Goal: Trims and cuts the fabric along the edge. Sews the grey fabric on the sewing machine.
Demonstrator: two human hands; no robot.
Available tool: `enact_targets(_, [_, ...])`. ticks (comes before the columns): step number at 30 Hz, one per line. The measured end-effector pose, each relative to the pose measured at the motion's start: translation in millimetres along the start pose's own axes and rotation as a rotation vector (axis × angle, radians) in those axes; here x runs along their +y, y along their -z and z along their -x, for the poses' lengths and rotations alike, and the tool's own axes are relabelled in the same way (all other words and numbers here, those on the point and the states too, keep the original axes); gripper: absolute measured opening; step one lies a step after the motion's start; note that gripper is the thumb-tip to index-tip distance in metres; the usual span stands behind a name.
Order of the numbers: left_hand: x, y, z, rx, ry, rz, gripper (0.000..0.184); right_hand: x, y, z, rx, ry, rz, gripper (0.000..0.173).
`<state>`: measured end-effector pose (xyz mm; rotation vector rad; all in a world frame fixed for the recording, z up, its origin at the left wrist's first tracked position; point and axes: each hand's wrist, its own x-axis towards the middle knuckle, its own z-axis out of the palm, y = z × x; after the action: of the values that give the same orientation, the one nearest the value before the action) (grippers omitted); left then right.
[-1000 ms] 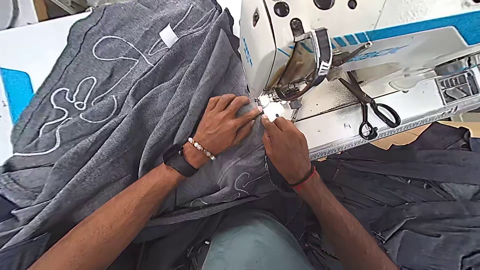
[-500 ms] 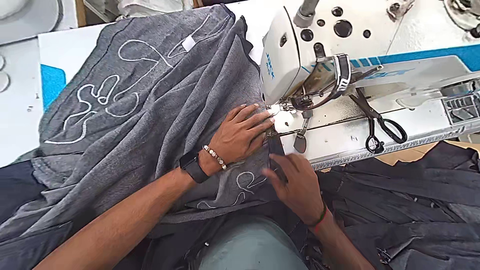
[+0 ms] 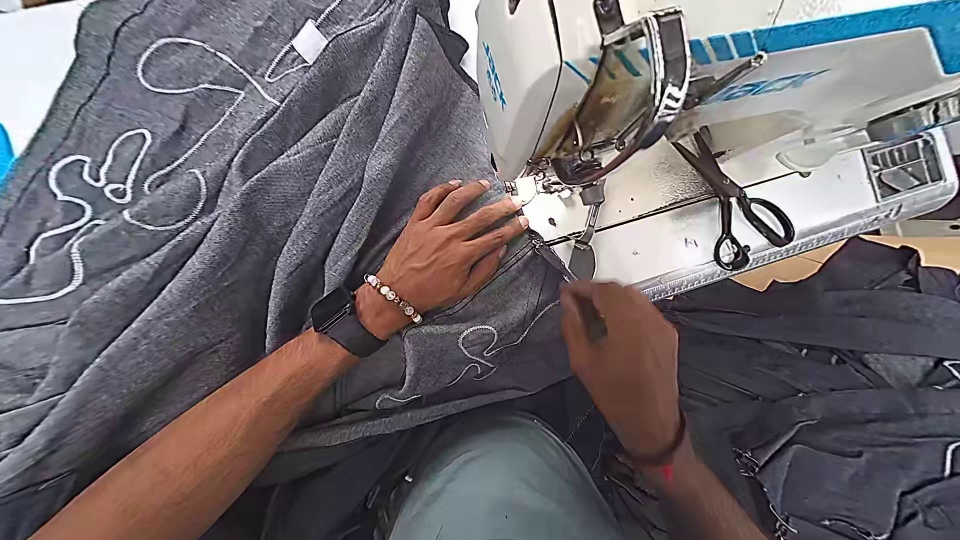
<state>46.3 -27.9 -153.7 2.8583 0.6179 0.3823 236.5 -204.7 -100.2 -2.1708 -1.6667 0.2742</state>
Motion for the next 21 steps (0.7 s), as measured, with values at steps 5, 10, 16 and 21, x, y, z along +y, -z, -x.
enact_targets(5, [-0.8,-0.6,-0.6,0.011,-0.009,-0.016,0.042,3.0,-35.6,-59.7,0.069,-0.188,-0.137,0.027])
enact_targets(10, [0.2,0.8,-1.5,0.002,0.002,-0.017,0.044,-3.8,-43.1,-65.4,0.075,-0.107,0.037,0.017])
enact_targets(16, [-0.6,1.3,-3.0,-0.023,0.013,-0.038,0.048,18.0,-49.5,-43.4,0.174,0.169,0.037,0.017])
enact_targets(21, [-5.5,-4.9,-1.4,-0.005,-0.027,-0.021,0.043,24.4,-48.3,-31.8,0.097,0.189,0.059,0.03])
